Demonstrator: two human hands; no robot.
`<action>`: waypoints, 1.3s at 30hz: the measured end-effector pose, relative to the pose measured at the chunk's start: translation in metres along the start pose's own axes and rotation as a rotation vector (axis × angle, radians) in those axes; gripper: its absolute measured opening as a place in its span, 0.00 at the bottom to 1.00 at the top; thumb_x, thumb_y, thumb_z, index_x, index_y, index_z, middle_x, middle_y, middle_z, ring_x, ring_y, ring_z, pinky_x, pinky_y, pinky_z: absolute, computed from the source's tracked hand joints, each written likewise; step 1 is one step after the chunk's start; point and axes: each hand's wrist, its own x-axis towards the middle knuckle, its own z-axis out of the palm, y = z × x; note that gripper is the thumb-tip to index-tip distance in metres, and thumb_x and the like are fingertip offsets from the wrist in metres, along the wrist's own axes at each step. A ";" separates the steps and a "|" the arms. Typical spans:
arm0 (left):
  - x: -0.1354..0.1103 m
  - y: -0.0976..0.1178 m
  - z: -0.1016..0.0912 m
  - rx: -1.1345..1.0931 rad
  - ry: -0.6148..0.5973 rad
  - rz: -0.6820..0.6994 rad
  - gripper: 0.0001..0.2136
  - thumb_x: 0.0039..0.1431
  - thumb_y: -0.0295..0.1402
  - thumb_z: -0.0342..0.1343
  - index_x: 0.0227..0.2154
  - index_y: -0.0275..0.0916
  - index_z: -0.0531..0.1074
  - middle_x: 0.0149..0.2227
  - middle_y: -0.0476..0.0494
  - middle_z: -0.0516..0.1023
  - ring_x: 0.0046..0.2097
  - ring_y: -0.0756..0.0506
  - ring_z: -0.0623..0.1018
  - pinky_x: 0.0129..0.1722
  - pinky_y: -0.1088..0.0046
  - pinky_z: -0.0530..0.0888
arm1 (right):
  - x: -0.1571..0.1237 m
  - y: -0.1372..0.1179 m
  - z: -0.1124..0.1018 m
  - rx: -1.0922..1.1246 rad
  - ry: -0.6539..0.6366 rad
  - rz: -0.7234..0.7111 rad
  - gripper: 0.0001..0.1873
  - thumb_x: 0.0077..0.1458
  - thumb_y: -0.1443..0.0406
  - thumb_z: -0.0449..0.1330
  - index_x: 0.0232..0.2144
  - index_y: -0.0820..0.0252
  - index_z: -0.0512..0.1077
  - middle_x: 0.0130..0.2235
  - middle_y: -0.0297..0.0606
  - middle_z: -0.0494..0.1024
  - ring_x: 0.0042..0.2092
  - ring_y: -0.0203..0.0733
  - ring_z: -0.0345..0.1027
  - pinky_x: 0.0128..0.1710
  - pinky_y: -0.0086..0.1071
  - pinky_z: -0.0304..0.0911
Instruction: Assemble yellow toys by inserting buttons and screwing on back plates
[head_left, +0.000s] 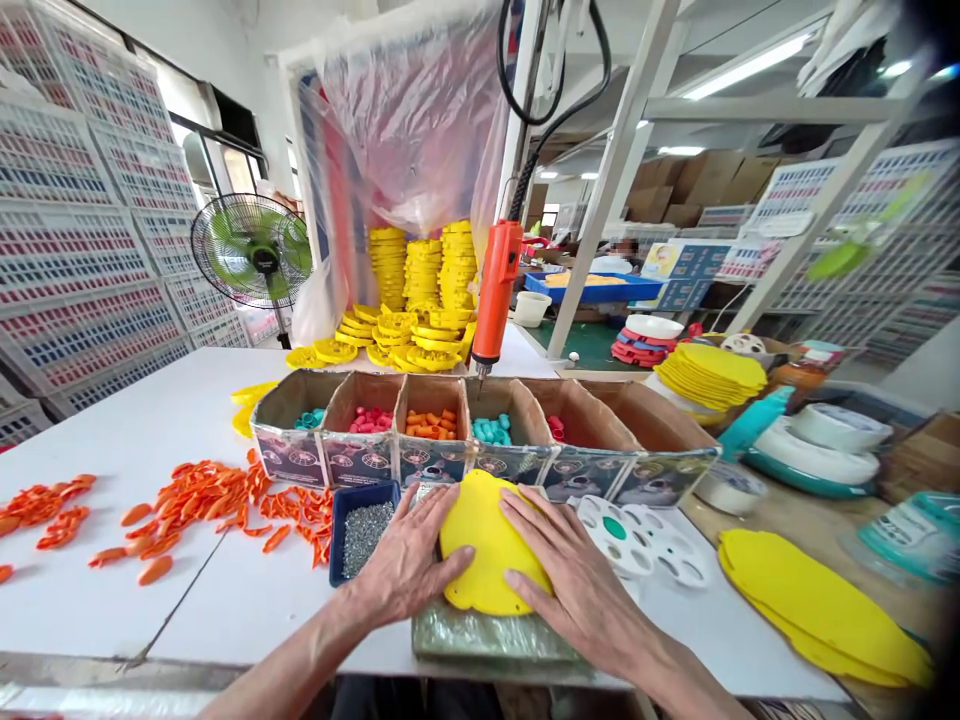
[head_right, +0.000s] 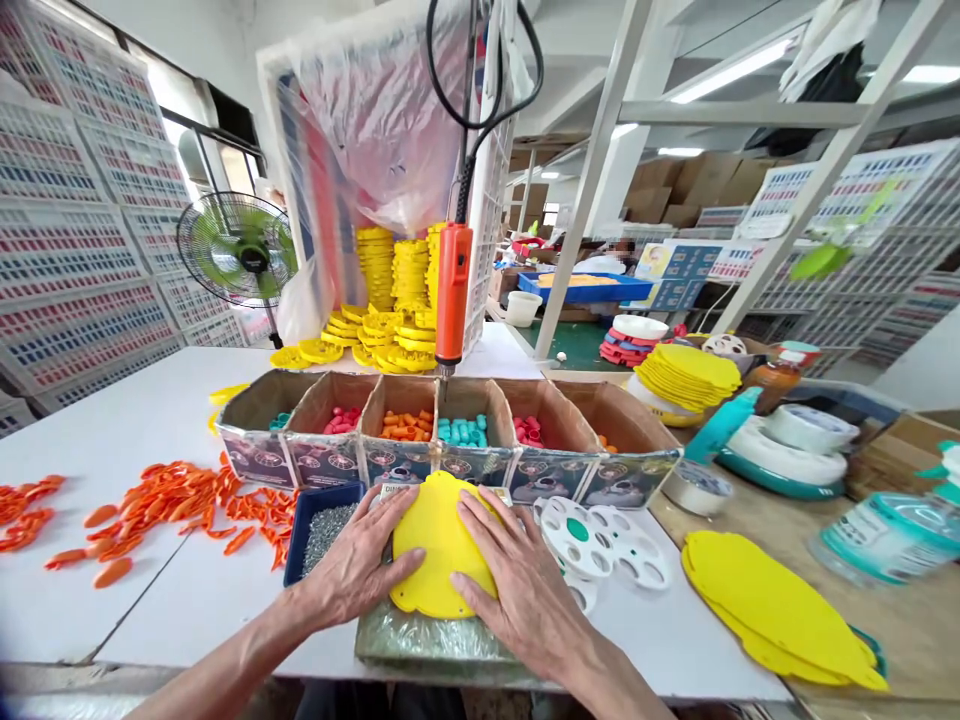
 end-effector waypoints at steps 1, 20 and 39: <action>0.000 0.001 -0.001 -0.013 0.006 -0.014 0.30 0.70 0.44 0.50 0.68 0.33 0.55 0.69 0.31 0.65 0.71 0.38 0.62 0.73 0.43 0.47 | 0.000 -0.001 0.000 0.010 0.009 0.002 0.35 0.68 0.49 0.52 0.71 0.52 0.54 0.73 0.39 0.55 0.74 0.59 0.44 0.69 0.63 0.50; -0.033 -0.063 -0.026 0.389 -0.078 -0.198 0.06 0.58 0.33 0.64 0.37 0.38 0.79 0.40 0.37 0.79 0.48 0.33 0.75 0.48 0.56 0.70 | -0.013 0.012 0.001 0.068 0.379 -0.046 0.22 0.65 0.54 0.59 0.58 0.52 0.68 0.66 0.42 0.68 0.67 0.58 0.57 0.64 0.58 0.62; -0.037 -0.069 -0.021 -0.128 0.093 -0.249 0.11 0.71 0.37 0.43 0.35 0.42 0.67 0.33 0.46 0.75 0.36 0.42 0.75 0.40 0.65 0.69 | -0.010 0.015 -0.007 0.050 0.447 -0.040 0.19 0.65 0.57 0.57 0.57 0.50 0.69 0.65 0.41 0.69 0.66 0.59 0.60 0.64 0.58 0.62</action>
